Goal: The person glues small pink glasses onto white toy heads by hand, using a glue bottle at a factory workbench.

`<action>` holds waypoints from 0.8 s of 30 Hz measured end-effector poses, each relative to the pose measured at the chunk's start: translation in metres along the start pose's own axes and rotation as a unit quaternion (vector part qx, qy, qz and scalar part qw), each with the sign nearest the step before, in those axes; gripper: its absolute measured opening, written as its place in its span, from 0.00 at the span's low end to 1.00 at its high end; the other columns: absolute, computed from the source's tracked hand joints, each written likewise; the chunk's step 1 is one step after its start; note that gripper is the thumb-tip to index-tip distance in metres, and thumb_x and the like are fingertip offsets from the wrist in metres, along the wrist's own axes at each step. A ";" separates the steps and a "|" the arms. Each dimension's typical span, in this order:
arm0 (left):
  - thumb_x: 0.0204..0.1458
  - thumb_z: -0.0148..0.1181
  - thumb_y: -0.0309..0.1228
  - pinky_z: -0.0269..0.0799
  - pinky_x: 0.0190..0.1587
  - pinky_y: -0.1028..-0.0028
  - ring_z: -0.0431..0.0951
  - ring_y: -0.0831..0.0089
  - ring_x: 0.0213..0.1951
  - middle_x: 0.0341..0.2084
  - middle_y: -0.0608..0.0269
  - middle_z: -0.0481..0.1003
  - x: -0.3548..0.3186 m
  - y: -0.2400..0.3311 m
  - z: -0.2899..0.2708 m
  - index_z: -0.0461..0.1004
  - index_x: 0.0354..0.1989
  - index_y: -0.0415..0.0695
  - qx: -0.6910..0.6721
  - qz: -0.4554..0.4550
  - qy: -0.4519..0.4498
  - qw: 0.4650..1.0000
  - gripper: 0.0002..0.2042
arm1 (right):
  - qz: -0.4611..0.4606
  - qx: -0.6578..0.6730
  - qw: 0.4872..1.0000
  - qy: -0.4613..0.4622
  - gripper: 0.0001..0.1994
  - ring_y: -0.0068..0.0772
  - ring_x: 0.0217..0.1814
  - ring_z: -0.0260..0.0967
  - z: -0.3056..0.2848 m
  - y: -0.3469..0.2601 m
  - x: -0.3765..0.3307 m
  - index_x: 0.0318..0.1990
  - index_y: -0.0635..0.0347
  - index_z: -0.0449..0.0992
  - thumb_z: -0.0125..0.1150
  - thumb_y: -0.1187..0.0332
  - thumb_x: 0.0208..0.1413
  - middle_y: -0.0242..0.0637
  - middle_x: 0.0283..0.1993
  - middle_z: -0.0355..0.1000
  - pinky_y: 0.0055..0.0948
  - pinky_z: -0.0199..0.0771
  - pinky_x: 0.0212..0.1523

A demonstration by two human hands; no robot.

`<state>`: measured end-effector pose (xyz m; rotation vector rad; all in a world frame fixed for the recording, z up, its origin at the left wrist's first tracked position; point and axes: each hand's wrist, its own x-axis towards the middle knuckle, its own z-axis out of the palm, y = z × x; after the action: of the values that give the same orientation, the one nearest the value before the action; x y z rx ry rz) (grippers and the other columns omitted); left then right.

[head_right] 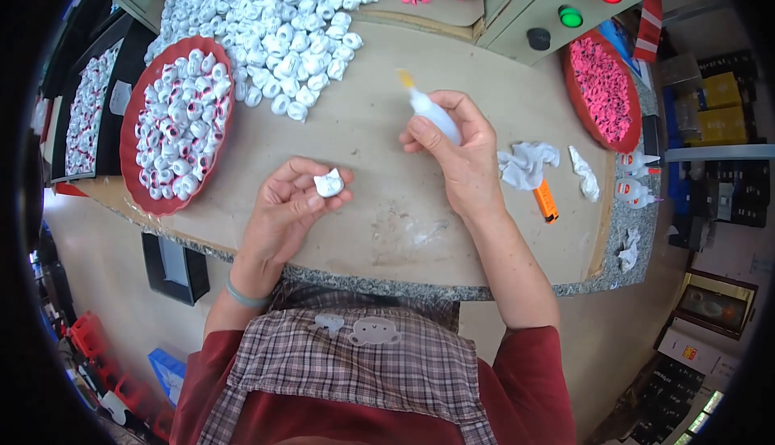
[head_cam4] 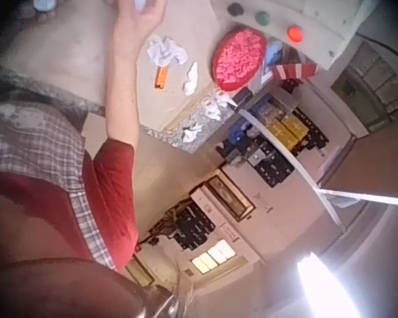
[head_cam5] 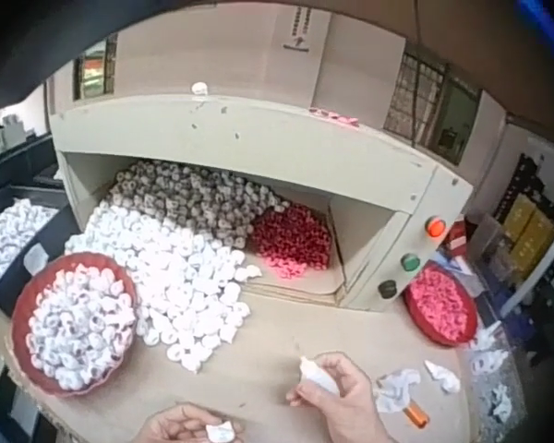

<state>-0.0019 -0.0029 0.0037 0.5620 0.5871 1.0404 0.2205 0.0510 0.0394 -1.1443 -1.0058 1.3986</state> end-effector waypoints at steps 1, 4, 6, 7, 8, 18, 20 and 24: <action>0.52 0.56 0.20 0.71 0.52 0.65 0.76 0.60 0.46 0.45 0.46 0.73 0.000 0.000 0.000 0.70 0.44 0.38 -0.001 -0.001 0.000 1.000 0.11 | 0.003 -0.021 1.000 -0.008 0.12 0.21 0.31 0.69 0.001 -0.001 0.005 0.42 0.63 0.67 0.62 0.75 0.51 0.32 0.33 0.68 0.22 0.71 0.31; 0.52 0.56 0.20 0.70 0.52 0.65 0.76 0.61 0.46 0.45 0.46 0.73 -0.001 0.003 0.000 0.70 0.44 0.38 0.000 -0.006 -0.010 1.000 0.11 | -0.012 -0.124 0.992 -0.012 0.11 0.18 0.28 0.66 -0.004 -0.005 0.029 0.40 0.62 0.69 0.62 0.73 0.50 0.31 0.31 0.69 0.20 0.66 0.28; 0.51 0.56 0.20 0.72 0.50 0.69 0.76 0.63 0.45 0.45 0.46 0.73 -0.002 0.005 0.002 0.69 0.44 0.38 -0.008 -0.005 -0.005 1.000 0.11 | -0.029 -0.206 0.978 -0.010 0.10 0.16 0.27 0.64 -0.002 -0.012 0.055 0.39 0.62 0.70 0.62 0.72 0.49 0.31 0.30 0.69 0.19 0.64 0.26; 0.50 0.56 0.19 0.73 0.48 0.73 0.77 0.65 0.44 0.45 0.45 0.73 -0.001 0.005 0.002 0.69 0.44 0.38 -0.013 -0.008 0.000 1.000 0.12 | -0.037 -0.260 0.965 0.010 0.09 0.15 0.27 0.63 0.000 -0.017 0.070 0.37 0.61 0.72 0.62 0.71 0.49 0.30 0.29 0.69 0.19 0.63 0.27; 0.50 0.56 0.19 0.73 0.48 0.73 0.77 0.65 0.44 0.45 0.45 0.73 0.000 0.004 0.001 0.69 0.44 0.38 -0.016 -0.006 -0.001 1.000 0.12 | -0.044 -0.314 0.948 0.030 0.07 0.14 0.27 0.62 0.002 -0.021 0.085 0.35 0.60 0.73 0.61 0.71 0.48 0.29 0.28 0.69 0.18 0.63 0.27; 0.53 0.55 0.22 0.71 0.51 0.69 0.76 0.64 0.46 0.46 0.48 0.73 0.000 0.004 -0.003 0.69 0.45 0.39 -0.025 -0.008 -0.037 0.999 0.11 | -0.214 -0.583 0.780 0.077 0.08 0.49 0.38 0.71 0.008 -0.013 0.192 0.34 0.60 0.78 0.61 0.67 0.47 0.47 0.35 0.74 0.41 0.70 0.42; 0.53 0.54 0.21 0.72 0.50 0.71 0.77 0.65 0.46 0.46 0.47 0.73 -0.001 0.004 -0.003 0.69 0.45 0.39 -0.031 -0.004 -0.035 0.999 0.11 | -0.234 -0.611 0.753 0.068 0.08 0.49 0.39 0.71 0.009 -0.012 0.191 0.35 0.59 0.78 0.61 0.67 0.47 0.47 0.35 0.74 0.41 0.70 0.42; 0.54 0.55 0.21 0.72 0.50 0.71 0.77 0.66 0.45 0.46 0.48 0.73 -0.001 0.005 -0.003 0.69 0.45 0.39 -0.034 -0.009 -0.038 0.999 0.10 | -0.283 -0.646 0.708 0.028 0.08 0.49 0.39 0.71 -0.002 -0.012 0.193 0.36 0.60 0.78 0.60 0.69 0.48 0.47 0.34 0.74 0.40 0.70 0.42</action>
<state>-0.0071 -0.0020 0.0051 0.5328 0.4873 1.0130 0.2204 0.2443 0.0268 -1.5536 -2.1781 -0.0453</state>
